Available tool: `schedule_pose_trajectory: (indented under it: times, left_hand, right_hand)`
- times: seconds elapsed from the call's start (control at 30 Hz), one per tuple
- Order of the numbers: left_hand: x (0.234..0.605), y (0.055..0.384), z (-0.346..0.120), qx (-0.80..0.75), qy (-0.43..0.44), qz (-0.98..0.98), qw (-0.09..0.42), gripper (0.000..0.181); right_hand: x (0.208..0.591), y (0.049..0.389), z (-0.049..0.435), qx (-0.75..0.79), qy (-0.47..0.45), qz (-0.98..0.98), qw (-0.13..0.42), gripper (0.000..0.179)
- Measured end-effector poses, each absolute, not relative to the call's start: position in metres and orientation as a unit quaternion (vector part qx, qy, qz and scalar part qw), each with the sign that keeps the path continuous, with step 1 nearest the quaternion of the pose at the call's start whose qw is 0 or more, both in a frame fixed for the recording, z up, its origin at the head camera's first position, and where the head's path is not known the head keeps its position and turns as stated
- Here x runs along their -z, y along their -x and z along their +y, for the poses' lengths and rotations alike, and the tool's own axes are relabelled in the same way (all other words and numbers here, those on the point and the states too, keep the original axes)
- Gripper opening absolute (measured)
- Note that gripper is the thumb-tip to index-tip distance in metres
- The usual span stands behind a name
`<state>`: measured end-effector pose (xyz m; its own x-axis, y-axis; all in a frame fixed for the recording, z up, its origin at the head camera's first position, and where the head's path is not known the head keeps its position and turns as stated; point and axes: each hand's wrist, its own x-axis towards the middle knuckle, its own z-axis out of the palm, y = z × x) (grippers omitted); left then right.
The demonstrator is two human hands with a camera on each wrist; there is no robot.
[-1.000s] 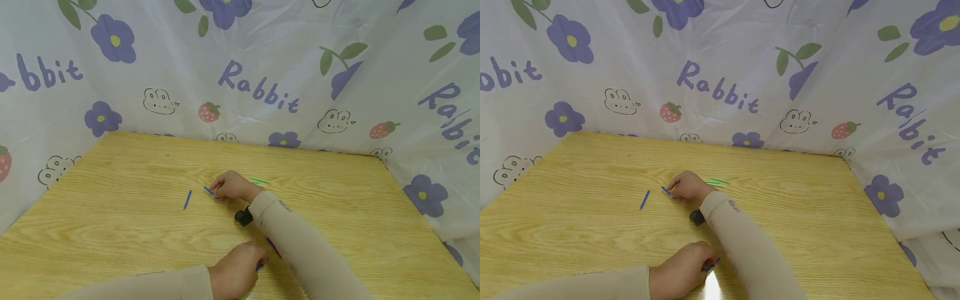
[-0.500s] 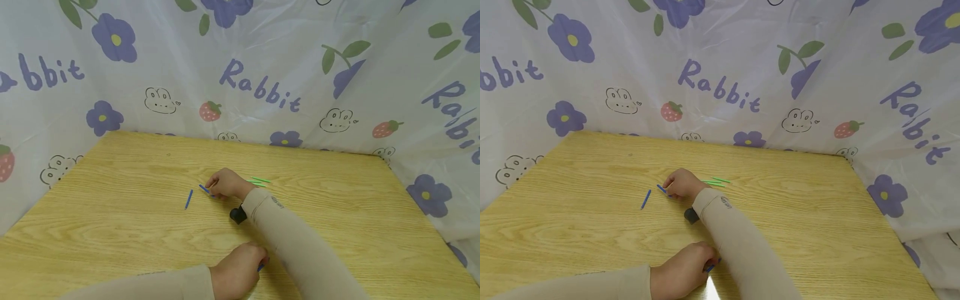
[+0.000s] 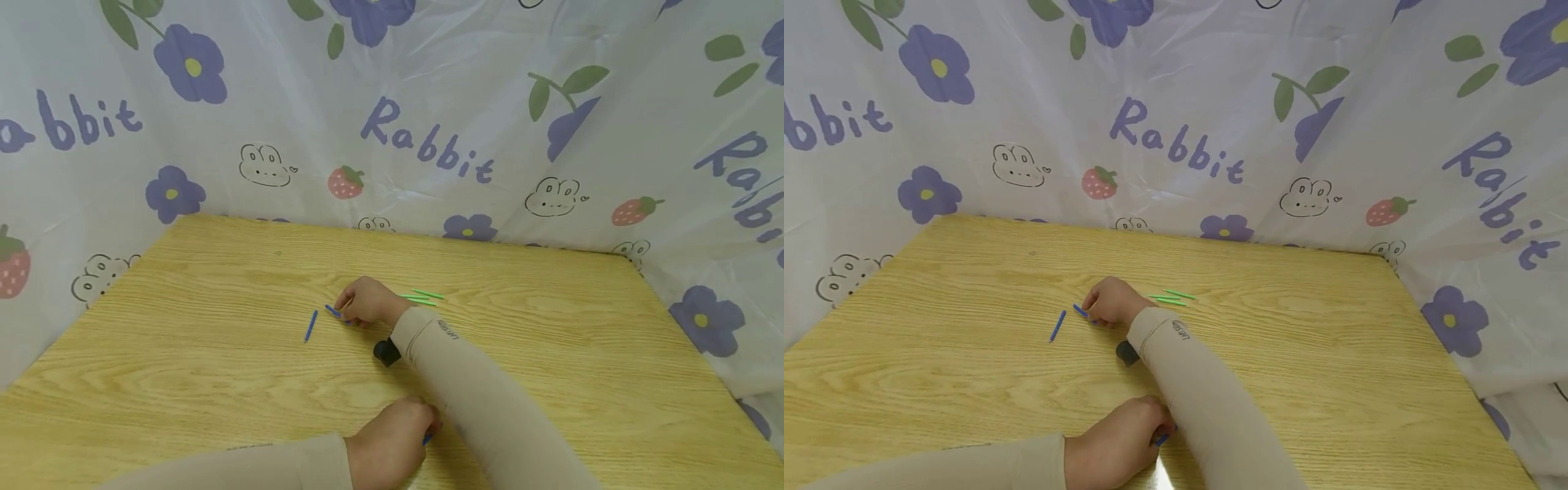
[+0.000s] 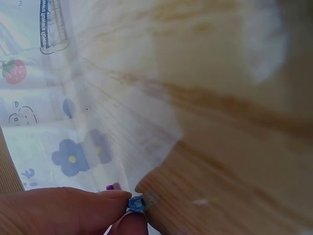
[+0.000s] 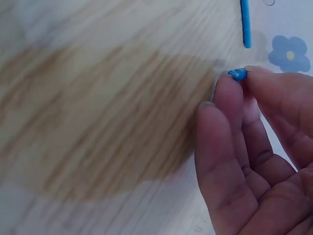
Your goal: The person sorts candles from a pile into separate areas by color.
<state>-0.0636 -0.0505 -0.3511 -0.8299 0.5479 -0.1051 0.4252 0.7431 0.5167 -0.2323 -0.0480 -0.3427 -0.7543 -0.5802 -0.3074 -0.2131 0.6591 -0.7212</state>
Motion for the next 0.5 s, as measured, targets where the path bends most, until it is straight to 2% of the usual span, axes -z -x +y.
schedule_pose_trajectory:
  times: [0.3, 0.5]
  left_hand:
    - [0.3513, 0.0638, -0.0499, -0.235, -0.271, 0.926, 0.116, 0.025]
    - [0.3499, 0.0652, -0.0502, -0.241, -0.27, 0.922, 0.137, 0.023]
  right_hand:
    - [0.3446, 0.2319, -0.0498, 0.326, 0.232, 0.879, 0.259, 0.014]
    - [0.344, 0.231, -0.0497, 0.323, 0.237, 0.878, 0.262, 0.016]
